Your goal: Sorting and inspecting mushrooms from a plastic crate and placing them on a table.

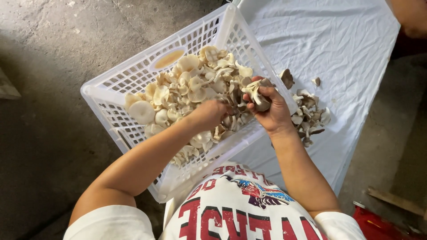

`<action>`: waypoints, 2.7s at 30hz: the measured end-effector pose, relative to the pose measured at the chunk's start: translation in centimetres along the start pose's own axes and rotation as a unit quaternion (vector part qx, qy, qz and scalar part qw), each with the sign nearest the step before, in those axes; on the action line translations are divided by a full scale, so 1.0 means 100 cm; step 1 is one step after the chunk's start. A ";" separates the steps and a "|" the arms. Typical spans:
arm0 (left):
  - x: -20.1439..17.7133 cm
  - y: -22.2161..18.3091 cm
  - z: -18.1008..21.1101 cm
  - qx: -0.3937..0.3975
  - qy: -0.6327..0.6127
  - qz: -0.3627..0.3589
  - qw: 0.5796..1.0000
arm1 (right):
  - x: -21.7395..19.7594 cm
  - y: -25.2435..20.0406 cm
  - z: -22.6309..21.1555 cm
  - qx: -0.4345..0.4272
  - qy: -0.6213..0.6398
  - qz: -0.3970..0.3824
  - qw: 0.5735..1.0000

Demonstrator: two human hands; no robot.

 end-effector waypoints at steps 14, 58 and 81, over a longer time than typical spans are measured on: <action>-0.049 0.016 -0.024 -0.018 -0.226 0.155 0.961 | 0.041 -0.021 -0.012 0.012 -0.032 -0.066 0.997; 0.007 0.028 -0.045 -0.041 0.008 0.177 0.983 | 0.035 -0.026 -0.015 -0.039 0.098 0.099 0.990; -0.049 0.007 0.032 -0.128 -0.486 0.203 0.840 | -0.025 -0.055 -0.097 -0.167 0.075 0.103 0.978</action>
Point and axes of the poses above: each hand's wrist, its own y-axis towards the middle knuckle, its own x-axis out of the palm, z = x × y, the point moved 1 cm from there along y, towards the middle knuckle, and after that the axes turned 4 degrees about -y, right-handed, at the moved point
